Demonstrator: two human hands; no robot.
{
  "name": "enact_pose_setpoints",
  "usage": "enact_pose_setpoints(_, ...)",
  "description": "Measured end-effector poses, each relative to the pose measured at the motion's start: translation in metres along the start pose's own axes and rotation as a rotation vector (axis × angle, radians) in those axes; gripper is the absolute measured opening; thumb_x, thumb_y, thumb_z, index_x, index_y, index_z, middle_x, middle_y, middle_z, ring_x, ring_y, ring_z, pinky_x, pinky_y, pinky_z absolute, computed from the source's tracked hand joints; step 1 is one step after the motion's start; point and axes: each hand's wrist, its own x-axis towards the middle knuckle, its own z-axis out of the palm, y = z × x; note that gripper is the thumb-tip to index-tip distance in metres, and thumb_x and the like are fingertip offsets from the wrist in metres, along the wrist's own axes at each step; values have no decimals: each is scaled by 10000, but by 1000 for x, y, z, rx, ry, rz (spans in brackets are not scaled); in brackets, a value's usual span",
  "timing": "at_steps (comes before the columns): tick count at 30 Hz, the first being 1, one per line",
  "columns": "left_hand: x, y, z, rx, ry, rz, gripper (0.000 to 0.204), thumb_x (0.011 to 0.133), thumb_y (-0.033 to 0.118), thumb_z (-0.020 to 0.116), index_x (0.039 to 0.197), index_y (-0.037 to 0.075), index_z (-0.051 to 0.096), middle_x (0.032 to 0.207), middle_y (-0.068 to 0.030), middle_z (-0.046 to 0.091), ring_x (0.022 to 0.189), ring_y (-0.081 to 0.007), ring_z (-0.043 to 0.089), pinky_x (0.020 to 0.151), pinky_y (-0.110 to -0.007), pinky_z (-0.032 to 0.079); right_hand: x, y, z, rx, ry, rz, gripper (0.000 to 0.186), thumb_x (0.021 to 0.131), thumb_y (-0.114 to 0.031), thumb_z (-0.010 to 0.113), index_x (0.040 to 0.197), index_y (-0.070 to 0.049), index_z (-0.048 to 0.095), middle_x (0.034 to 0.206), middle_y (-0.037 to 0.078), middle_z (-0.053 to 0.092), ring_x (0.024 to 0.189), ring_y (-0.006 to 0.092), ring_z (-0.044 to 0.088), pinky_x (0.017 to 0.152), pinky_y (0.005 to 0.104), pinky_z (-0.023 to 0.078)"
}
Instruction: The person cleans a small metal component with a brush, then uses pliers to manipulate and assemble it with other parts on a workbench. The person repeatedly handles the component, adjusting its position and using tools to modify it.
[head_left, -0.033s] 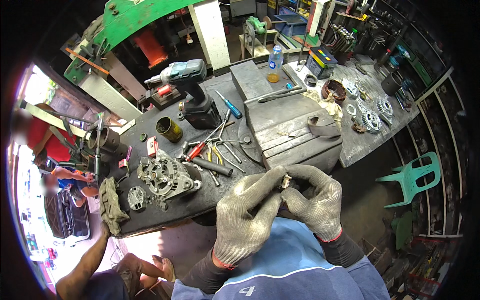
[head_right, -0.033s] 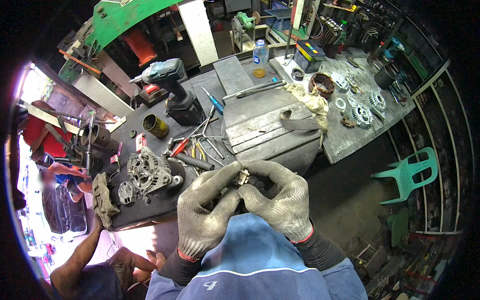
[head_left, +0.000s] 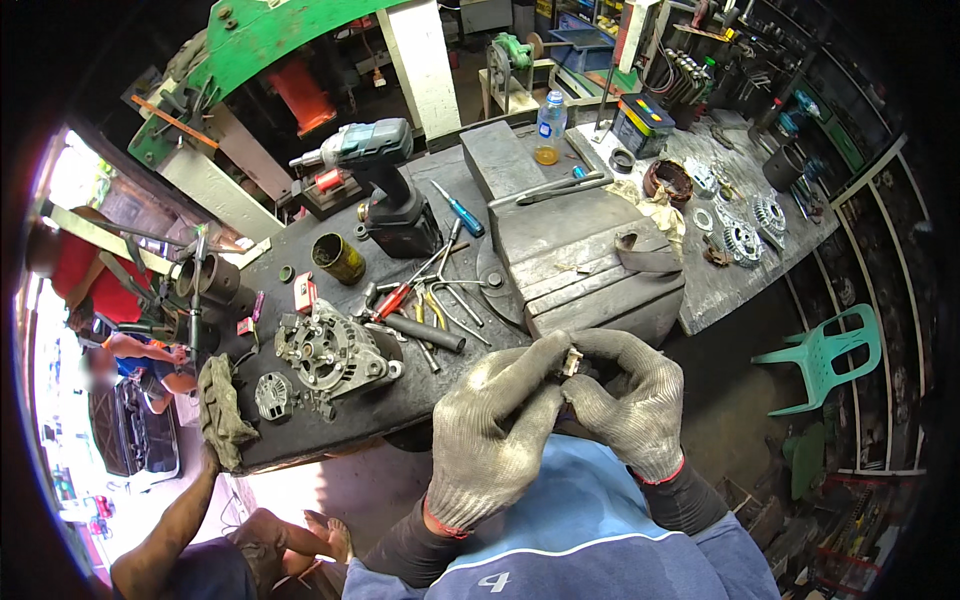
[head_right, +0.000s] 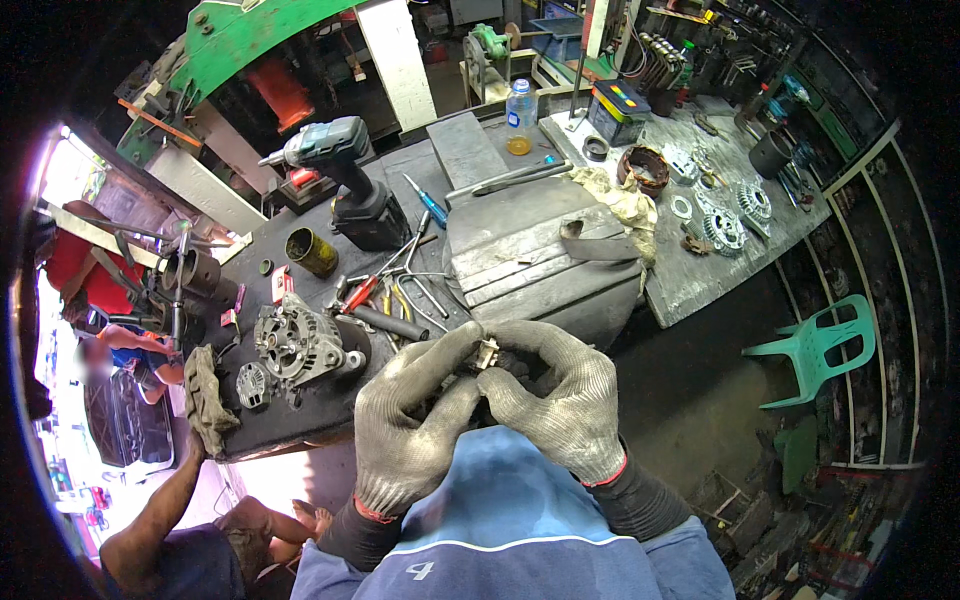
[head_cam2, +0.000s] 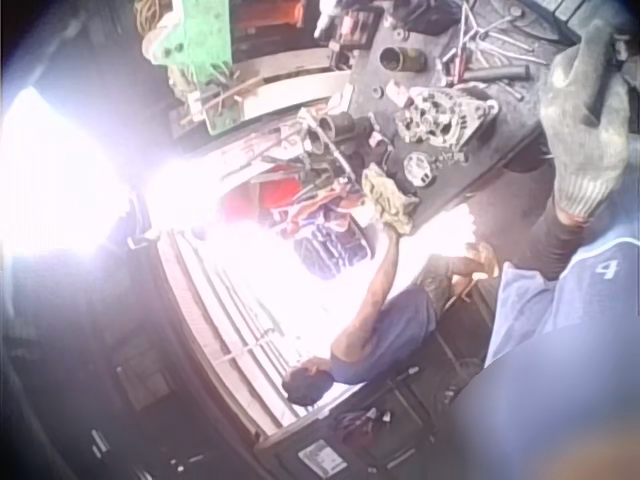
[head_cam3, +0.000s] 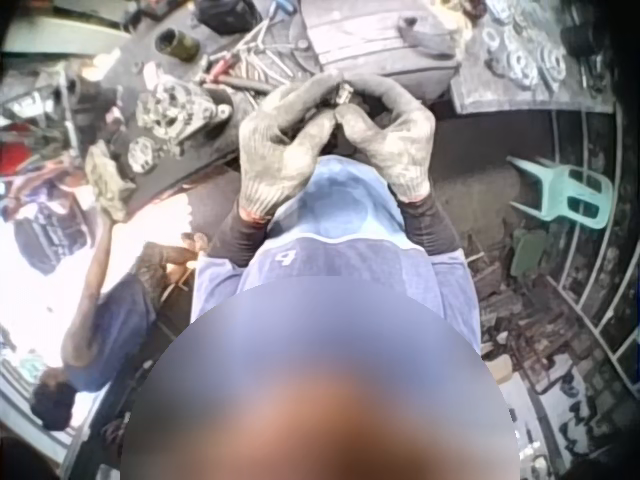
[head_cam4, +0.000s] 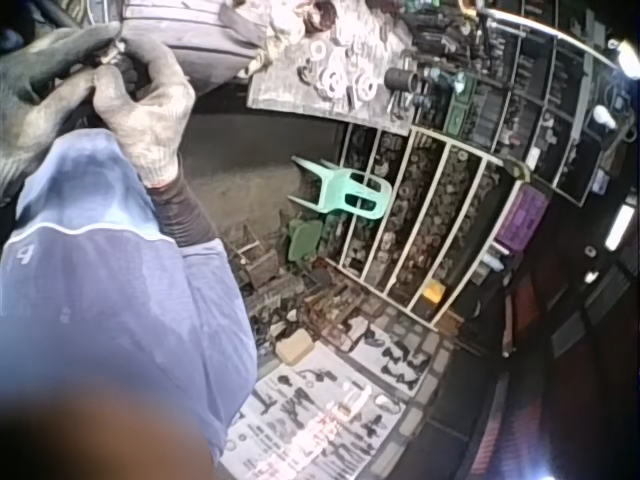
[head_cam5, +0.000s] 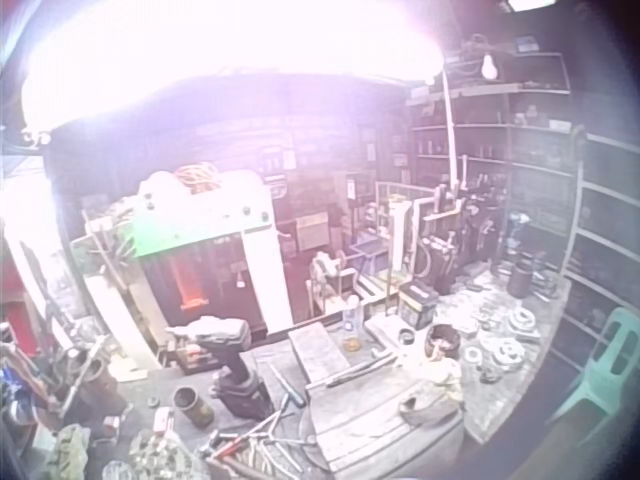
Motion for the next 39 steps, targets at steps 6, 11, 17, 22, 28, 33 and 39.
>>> enact_pose_setpoints(6, 5, -5, -1, -41, -34, -24, 427, 939, 19, 737, 1366, 32, 742, 1168, -204, 770, 1062, -319, 772, 922, -389, 599, 2, 3, 1, 78, 15, -19, 401, 864, -43, 861, 1250, 14, 769, 1109, 99, 811, 968, 115, 748, 834, 287, 636)
enact_pose_setpoints(11, 8, -5, -4, -36, -61, -2, 411, 941, 4, 739, 1351, 38, 750, 1176, -197, 772, 1068, -299, 775, 923, -376, 604, 3, 2, -3, 38, 9, -38, 406, 859, -37, 863, 1252, 6, 770, 1090, 92, 815, 956, 110, 752, 819, 281, 636)
enact_pose_setpoints(17, 11, -7, -3, -41, -58, 42, 407, 922, -14, 751, 1328, 21, 753, 1127, -188, 786, 1031, -297, 783, 912, -374, 609, 3, 0, -4, 37, 14, -18, 409, 854, -38, 865, 1251, -4, 774, 1060, 84, 820, 937, 102, 758, 800, 272, 632)
enact_pose_setpoints(22, 14, -11, -4, 41, -24, 204, 424, 889, -28, 763, 1311, 7, 754, 1107, -179, 791, 998, -309, 783, 893, -384, 610, 4, -1, -3, 95, 4, 64, 399, 858, -46, 867, 1244, -7, 776, 1051, 79, 820, 923, 94, 750, 799, 266, 623)
enact_pose_setpoints(28, 23, -20, -4, 227, 23, 432, 470, 857, -51, 754, 1322, 16, 737, 1101, -153, 784, 987, -335, 750, 881, -422, 573, 9, -5, -1, -2, -2, 57, 387, 881, -54, 865, 1252, -3, 769, 1018, 56, 814, 908, 76, 730, 799, 262, 614)
enact_pose_setpoints(33, 23, -26, 2, 253, 122, 491, 424, 861, -69, 740, 1276, 16, 734, 1083, -142, 748, 969, -337, 707, 896, -422, 550, 11, -12, 2, 139, -39, 48, 372, 895, -65, 862, 1248, -1, 765, 1004, 55, 812, 904, 68, 728, 792, 263, 618)
enact_pose_setpoints(39, 19, -33, 7, -27, 204, 368, 332, 930, -89, 724, 1254, -15, 719, 1218, -185, 713, 1098, -283, 705, 998, -388, 562, 11, -18, 1, 201, -110, 66, 382, 960, -140, 845, 1297, 1, 735, 1106, 67, 785, 958, 70, 721, 809, 273, 627)
